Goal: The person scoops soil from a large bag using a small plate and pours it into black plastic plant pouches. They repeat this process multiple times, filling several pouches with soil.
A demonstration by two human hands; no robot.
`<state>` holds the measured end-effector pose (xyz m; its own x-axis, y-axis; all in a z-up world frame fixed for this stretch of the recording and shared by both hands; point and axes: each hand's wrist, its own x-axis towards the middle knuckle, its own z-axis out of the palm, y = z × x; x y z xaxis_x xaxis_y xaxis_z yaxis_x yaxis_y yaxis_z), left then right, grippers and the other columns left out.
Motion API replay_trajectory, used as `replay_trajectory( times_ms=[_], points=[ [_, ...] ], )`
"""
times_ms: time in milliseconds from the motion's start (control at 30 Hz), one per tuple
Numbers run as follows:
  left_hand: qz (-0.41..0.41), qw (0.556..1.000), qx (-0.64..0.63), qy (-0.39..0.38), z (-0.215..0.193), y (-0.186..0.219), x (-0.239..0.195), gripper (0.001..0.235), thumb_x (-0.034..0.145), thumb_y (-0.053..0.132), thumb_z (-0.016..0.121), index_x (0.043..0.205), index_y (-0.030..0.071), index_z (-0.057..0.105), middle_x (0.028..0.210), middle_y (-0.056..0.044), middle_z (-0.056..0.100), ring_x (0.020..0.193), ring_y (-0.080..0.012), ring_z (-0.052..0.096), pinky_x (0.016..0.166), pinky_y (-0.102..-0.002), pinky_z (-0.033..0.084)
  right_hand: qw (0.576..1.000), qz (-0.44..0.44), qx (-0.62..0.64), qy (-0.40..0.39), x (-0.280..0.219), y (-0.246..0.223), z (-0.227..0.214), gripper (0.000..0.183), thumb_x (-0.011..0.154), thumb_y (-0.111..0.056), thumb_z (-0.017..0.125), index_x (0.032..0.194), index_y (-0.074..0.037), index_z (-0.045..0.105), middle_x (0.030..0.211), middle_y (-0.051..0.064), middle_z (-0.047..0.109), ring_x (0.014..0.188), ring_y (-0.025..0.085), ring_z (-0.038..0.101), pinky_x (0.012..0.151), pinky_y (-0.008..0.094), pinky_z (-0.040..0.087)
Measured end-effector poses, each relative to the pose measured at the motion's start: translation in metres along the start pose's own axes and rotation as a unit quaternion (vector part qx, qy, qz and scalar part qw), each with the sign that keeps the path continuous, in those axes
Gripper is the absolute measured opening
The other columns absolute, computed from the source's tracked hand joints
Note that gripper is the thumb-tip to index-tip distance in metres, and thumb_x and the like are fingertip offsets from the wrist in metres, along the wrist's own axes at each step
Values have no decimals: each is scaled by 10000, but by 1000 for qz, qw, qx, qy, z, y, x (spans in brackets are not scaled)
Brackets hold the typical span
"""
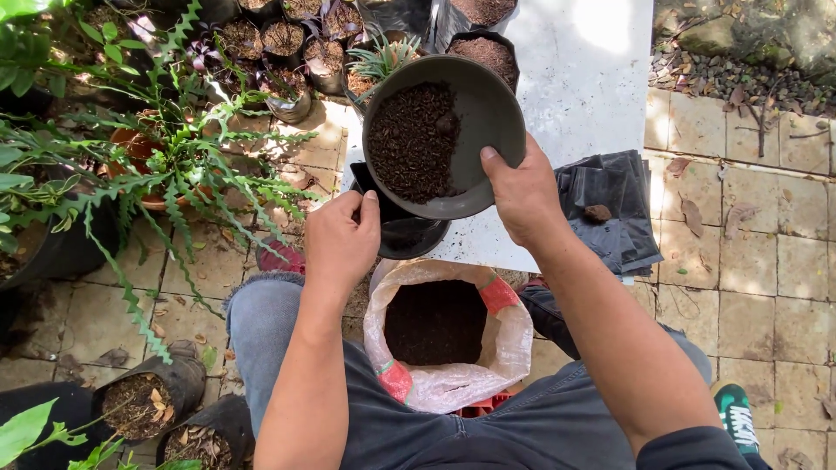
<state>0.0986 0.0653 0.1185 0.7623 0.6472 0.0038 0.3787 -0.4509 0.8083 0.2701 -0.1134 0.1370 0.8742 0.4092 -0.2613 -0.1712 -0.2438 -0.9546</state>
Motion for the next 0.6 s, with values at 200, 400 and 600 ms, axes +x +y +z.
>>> replay_trajectory(
  times_ms=[200, 400, 600],
  points=[
    [-7, 1000, -1, 28, 1, 1, 5, 364, 940, 245, 605, 653, 25, 648, 558, -224, 551, 576, -417, 613, 504, -438, 444, 999, 33, -40, -2, -6, -11, 3, 362, 1058, -197, 556, 1408, -114, 510, 1273, 160, 587, 1186, 376, 597, 1110, 545, 432],
    [-72, 996, -18, 51, -18, 27, 20, 275, 858, 214, 673, 1023, -1, 626, 683, -148, 590, 743, -385, 653, 698, -492, 499, 998, 32, -44, -10, -7, -17, 5, 355, 1062, -190, 528, 1405, -98, 511, 1255, 167, 585, 1182, 380, 594, 1115, 544, 427],
    [-6, 998, -13, 68, -3, -20, 48, 143, 888, 225, 714, 909, 99, 779, 658, -47, 659, 729, -256, 683, 691, -371, 541, 998, 24, -64, -16, -10, -28, 9, 350, 1061, -201, 531, 1395, -101, 516, 1251, 172, 590, 1175, 391, 596, 1104, 553, 435]
  ],
)
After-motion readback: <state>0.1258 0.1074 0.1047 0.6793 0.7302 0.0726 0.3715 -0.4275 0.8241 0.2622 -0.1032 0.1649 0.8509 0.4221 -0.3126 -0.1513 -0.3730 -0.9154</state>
